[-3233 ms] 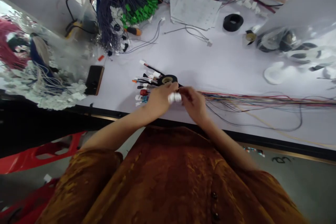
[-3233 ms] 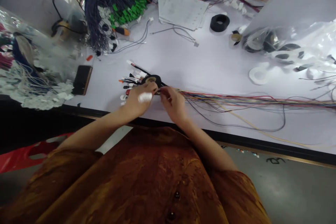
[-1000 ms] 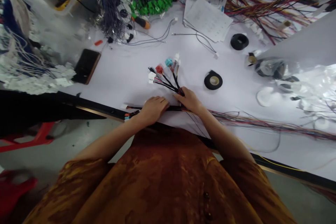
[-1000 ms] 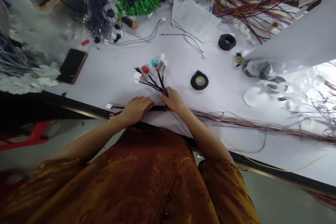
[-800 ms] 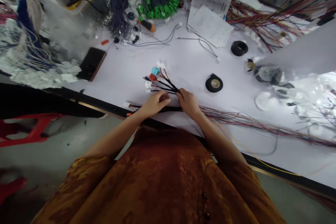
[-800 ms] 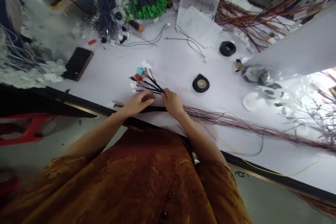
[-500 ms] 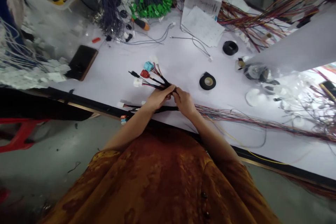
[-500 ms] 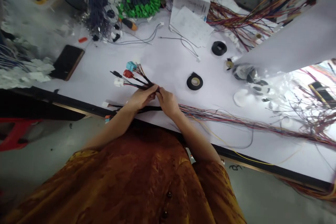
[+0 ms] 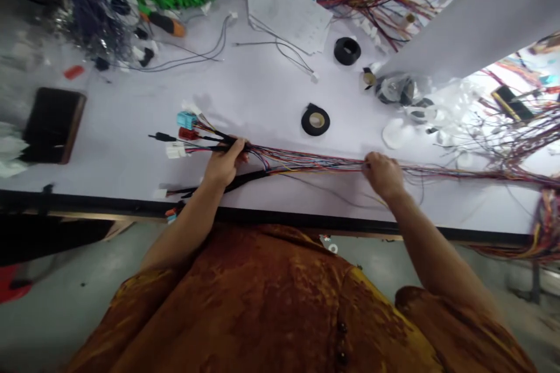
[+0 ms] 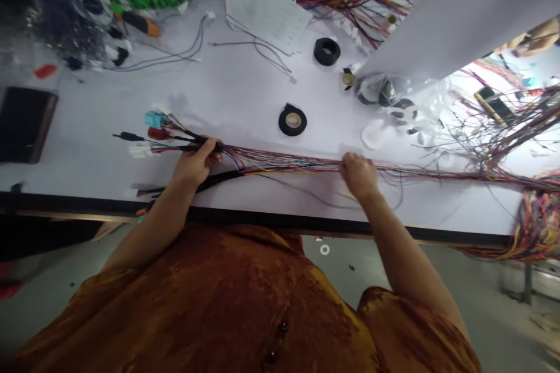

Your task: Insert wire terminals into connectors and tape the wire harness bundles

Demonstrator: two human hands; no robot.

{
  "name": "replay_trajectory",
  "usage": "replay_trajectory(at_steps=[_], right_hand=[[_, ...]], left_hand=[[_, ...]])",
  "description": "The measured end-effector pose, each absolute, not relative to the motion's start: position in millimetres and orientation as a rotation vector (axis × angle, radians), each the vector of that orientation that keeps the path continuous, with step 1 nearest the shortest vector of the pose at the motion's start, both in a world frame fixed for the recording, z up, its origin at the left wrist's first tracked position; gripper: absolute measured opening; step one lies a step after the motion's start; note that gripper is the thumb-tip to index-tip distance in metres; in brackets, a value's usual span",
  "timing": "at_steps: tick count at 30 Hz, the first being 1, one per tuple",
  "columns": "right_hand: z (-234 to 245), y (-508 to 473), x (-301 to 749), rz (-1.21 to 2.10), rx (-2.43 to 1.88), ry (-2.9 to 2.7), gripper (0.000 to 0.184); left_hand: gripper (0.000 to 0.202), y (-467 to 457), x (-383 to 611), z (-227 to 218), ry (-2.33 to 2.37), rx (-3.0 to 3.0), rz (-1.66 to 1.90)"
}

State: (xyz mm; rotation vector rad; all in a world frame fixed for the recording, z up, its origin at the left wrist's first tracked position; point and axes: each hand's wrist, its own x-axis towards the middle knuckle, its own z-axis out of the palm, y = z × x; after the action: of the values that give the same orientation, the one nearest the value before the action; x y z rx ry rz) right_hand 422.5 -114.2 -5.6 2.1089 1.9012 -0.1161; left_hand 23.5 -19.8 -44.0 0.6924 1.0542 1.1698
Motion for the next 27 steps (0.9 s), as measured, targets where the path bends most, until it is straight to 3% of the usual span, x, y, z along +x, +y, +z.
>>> replay_trajectory(at_steps=[4, 8, 11, 14, 18, 21, 24, 27], right_hand=[[-16, -130, 530, -0.075, 2.269, 1.84, 0.02], [-10, -142, 574, -0.365, 2.426, 1.91, 0.036], [0, -147, 564, -0.586, 2.499, 2.089, 0.05], [7, -145, 533, -0.546, 2.609, 2.192, 0.033], [2, -127, 489, -0.537, 2.594, 2.254, 0.028], [-6, -107, 466, -0.496, 2.401, 2.373, 0.031], [-12, -95, 454, -0.529, 2.196, 2.54, 0.018], [-15, -95, 453, -0.67, 2.259, 2.557, 0.018]], left_hand=[[0.027, -16, 27, -42, 1.093, 0.68, 1.147], [0.035, -15, 19, -36, 1.275, 0.692, 1.055], [0.038, -21, -1, -18, 1.45, 1.061, 0.658], [0.027, -30, -15, 8, 1.6, 1.796, 0.207], [0.033, -28, -1, 19, 1.361, 2.538, 0.135], [0.039, -16, 17, 6, 1.093, 2.733, 0.001], [0.034, -8, 20, -7, 1.041, 2.733, -0.124], [0.039, -9, 10, -14, 1.053, 2.698, -0.126]])
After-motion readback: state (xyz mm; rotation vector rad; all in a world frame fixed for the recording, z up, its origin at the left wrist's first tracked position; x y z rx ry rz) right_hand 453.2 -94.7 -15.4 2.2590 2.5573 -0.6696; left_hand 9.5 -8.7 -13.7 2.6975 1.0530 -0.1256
